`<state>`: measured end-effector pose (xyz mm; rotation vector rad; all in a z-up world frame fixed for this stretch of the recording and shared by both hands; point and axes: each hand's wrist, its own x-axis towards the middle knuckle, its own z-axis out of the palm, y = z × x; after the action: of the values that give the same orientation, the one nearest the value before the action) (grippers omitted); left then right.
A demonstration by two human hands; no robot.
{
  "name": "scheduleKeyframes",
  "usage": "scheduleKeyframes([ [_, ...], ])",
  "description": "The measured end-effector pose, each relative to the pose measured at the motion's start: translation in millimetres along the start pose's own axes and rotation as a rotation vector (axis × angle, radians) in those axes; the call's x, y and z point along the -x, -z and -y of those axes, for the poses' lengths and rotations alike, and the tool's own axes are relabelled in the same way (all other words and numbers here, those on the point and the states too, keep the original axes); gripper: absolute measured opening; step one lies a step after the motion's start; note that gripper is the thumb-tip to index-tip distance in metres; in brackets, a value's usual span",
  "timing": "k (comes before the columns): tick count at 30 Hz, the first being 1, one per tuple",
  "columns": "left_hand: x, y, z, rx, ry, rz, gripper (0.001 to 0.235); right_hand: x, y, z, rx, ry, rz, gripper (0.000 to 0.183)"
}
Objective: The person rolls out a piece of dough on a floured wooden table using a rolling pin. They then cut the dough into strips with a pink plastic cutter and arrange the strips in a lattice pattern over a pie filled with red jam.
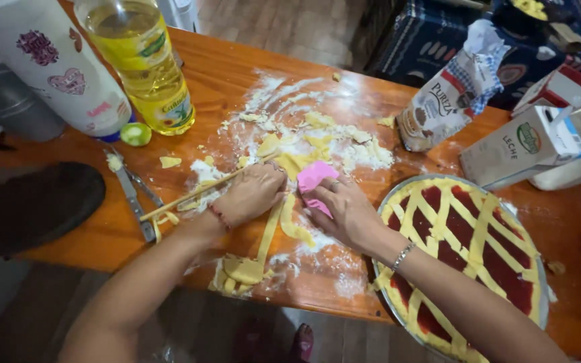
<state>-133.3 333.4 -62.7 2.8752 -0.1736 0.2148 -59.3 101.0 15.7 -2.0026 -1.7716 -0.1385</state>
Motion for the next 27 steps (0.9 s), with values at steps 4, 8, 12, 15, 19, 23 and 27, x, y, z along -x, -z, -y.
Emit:
scheduleKeyframes([
  [4, 17, 37, -19, 0.159, 0.029, 0.011, 0.02, 2, -17, -7, -0.085, -0.113, 0.044, 0.02],
  [8, 37, 59, -34, 0.226, 0.047, -0.038, 0.024, -4, -43, 1, -0.174, -0.248, 0.077, 0.037],
  [12, 55, 82, -44, 0.275, 0.148, 0.034, 0.026, -9, -50, 20, -0.327, -0.387, 0.142, 0.032],
  [15, 64, 88, -36, 0.459, 0.141, -0.023, 0.022, -19, -49, 22, -0.359, -0.454, 0.136, 0.02],
  [19, 81, 94, -27, 0.609, 0.138, -0.075, 0.035, -23, -39, 37, -0.393, -0.466, 0.133, 0.011],
  [23, 93, 41, -8, 0.408, -0.036, -0.067, 0.041, -24, -32, 47, -0.472, -0.454, 0.086, 0.02],
  [27, 93, -2, 1, 0.315, -0.119, -0.079, 0.025, -21, -24, 52, -0.501, -0.483, 0.093, 0.022],
])
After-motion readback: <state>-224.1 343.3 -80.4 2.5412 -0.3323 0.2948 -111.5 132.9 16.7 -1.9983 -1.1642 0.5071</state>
